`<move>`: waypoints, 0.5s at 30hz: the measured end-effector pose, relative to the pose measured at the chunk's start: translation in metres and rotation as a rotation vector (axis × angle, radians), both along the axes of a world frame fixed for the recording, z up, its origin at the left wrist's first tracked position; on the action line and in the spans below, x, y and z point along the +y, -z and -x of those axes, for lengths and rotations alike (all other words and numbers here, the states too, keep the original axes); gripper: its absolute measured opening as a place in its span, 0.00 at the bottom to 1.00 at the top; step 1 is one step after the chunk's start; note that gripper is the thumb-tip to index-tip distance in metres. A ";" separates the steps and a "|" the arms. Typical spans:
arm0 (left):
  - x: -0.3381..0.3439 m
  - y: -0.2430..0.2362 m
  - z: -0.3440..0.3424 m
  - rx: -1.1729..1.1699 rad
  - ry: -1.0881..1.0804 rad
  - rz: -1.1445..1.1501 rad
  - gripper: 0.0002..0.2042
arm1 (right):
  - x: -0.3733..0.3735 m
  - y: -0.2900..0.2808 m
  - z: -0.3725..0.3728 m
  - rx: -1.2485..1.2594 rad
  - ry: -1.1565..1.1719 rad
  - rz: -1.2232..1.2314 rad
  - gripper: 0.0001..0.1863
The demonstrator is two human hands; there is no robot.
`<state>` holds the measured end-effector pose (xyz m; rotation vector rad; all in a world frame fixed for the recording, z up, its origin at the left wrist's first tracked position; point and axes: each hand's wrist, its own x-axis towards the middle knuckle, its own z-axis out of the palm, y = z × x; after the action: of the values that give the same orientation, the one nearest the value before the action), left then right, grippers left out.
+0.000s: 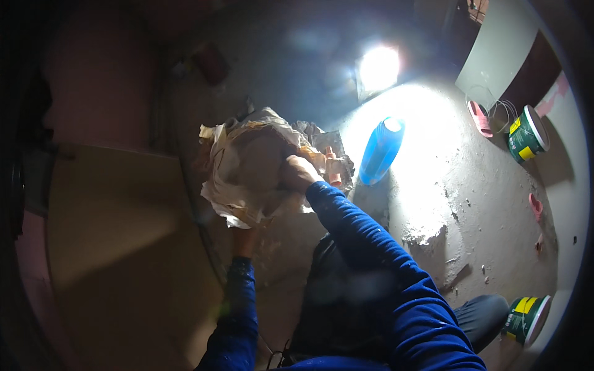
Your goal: The person applies plaster to a wall using a trowel and a smaller scraper. They repeatedly scoop plaster from a bag on the floor and spread it onto the wall surface, smoothing it with the trowel.
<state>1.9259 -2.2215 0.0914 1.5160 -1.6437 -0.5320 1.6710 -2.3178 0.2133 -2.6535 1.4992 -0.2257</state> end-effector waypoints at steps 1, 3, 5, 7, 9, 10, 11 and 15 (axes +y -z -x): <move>-0.010 0.005 0.002 -0.050 0.005 0.081 0.24 | -0.006 0.006 0.000 0.034 -0.049 0.015 0.12; -0.021 0.015 0.006 -0.091 -0.029 0.204 0.25 | -0.022 0.017 0.002 0.148 -0.141 0.016 0.14; -0.022 0.027 0.011 -0.082 -0.073 0.237 0.25 | -0.027 0.026 0.002 0.201 -0.159 0.130 0.11; -0.017 0.036 0.006 -0.102 -0.067 0.169 0.25 | -0.026 0.033 -0.001 0.174 -0.109 0.098 0.10; -0.019 0.035 -0.004 0.115 0.048 -0.107 0.26 | -0.029 0.034 -0.003 0.063 -0.031 0.003 0.10; -0.019 0.032 -0.007 0.189 0.135 -0.133 0.27 | -0.027 0.035 -0.003 -0.062 0.054 -0.080 0.11; -0.013 0.026 -0.016 -0.145 0.181 -0.094 0.27 | -0.025 0.034 -0.003 -0.166 0.120 -0.144 0.11; -0.009 0.016 -0.025 -0.115 0.165 -0.124 0.28 | -0.016 0.027 -0.010 0.251 -0.106 0.178 0.14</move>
<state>1.9511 -2.2300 0.0758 1.5329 -1.8657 -0.6572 1.6810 -2.3338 0.1861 -2.9895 1.4578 -0.0195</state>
